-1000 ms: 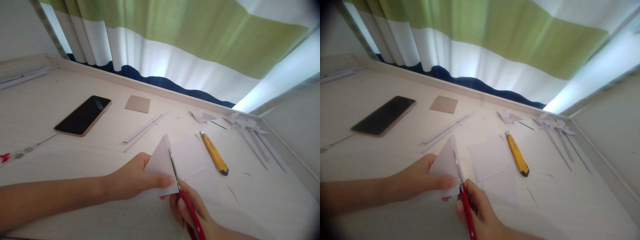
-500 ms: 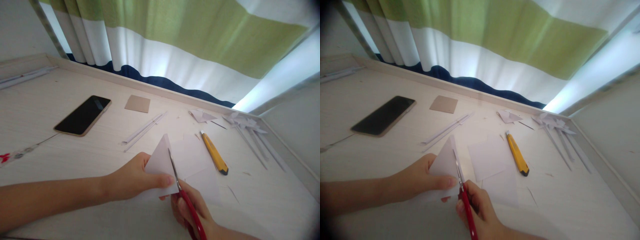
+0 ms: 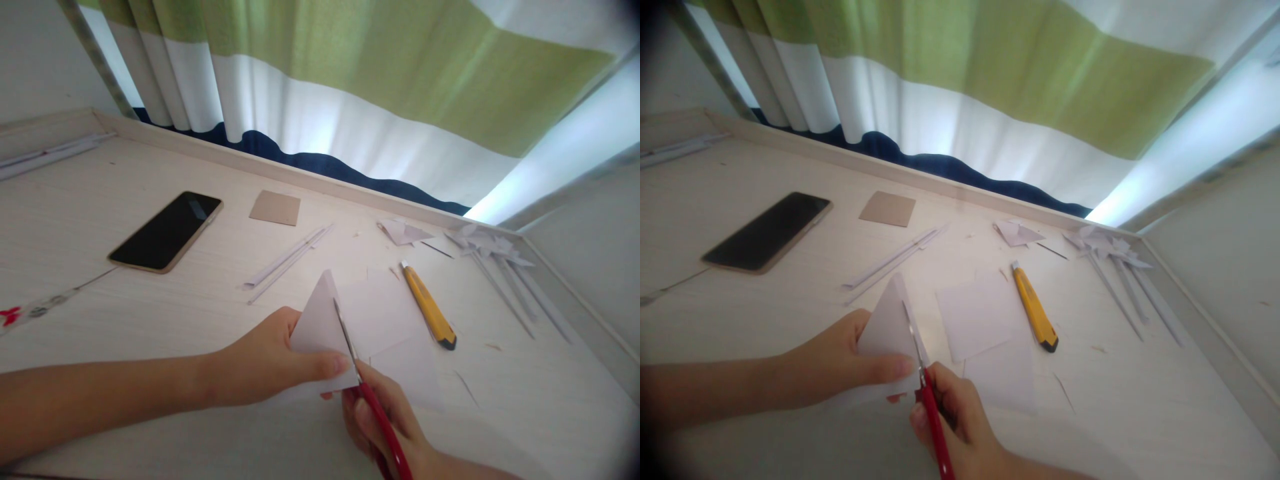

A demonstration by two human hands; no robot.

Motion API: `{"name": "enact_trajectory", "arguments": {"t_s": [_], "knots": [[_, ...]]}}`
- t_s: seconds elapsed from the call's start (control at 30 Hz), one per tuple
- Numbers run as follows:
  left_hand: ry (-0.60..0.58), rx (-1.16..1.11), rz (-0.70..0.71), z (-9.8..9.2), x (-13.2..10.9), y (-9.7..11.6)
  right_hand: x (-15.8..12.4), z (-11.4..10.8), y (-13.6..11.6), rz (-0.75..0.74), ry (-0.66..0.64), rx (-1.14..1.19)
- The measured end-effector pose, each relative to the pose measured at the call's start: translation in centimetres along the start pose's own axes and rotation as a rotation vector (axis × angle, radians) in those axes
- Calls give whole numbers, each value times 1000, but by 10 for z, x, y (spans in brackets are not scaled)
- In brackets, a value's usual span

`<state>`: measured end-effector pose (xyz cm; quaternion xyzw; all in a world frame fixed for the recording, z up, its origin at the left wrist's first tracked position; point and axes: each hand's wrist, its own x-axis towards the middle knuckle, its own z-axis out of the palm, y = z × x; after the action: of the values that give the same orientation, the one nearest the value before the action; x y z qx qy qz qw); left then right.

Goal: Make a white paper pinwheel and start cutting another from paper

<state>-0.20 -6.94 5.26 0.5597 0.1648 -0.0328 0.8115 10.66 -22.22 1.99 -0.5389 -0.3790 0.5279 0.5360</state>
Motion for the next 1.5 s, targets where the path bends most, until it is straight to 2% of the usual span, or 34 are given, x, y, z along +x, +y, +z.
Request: {"name": "enact_trajectory", "arguments": {"t_s": [0.17,0.33,0.57,0.73,0.8,0.9,1.0,1.23,1.37,1.5], "knots": [[30,46,-1,0,-2,4,1,-2,-2,61,-24,58],[54,62,-14,1,-3,6,0,1,-10,71,91,49],[33,50,-3,2,-4,8,3,-3,-12,23,-20,88],[-17,75,81,-1,-5,9,2,-4,-7,64,0,64],[12,98,63,-1,-5,11,1,-4,-5,65,-7,59],[113,120,10,-1,-5,14,0,-4,-2,61,-10,43],[177,92,18,0,-5,17,0,-5,0,57,-25,20],[203,113,55,0,-3,15,1,-4,1,82,-30,15],[211,130,51,-1,-1,13,-1,-2,0,80,-3,28],[199,110,32,-2,-1,14,-1,-1,-1,67,-31,11]]}}
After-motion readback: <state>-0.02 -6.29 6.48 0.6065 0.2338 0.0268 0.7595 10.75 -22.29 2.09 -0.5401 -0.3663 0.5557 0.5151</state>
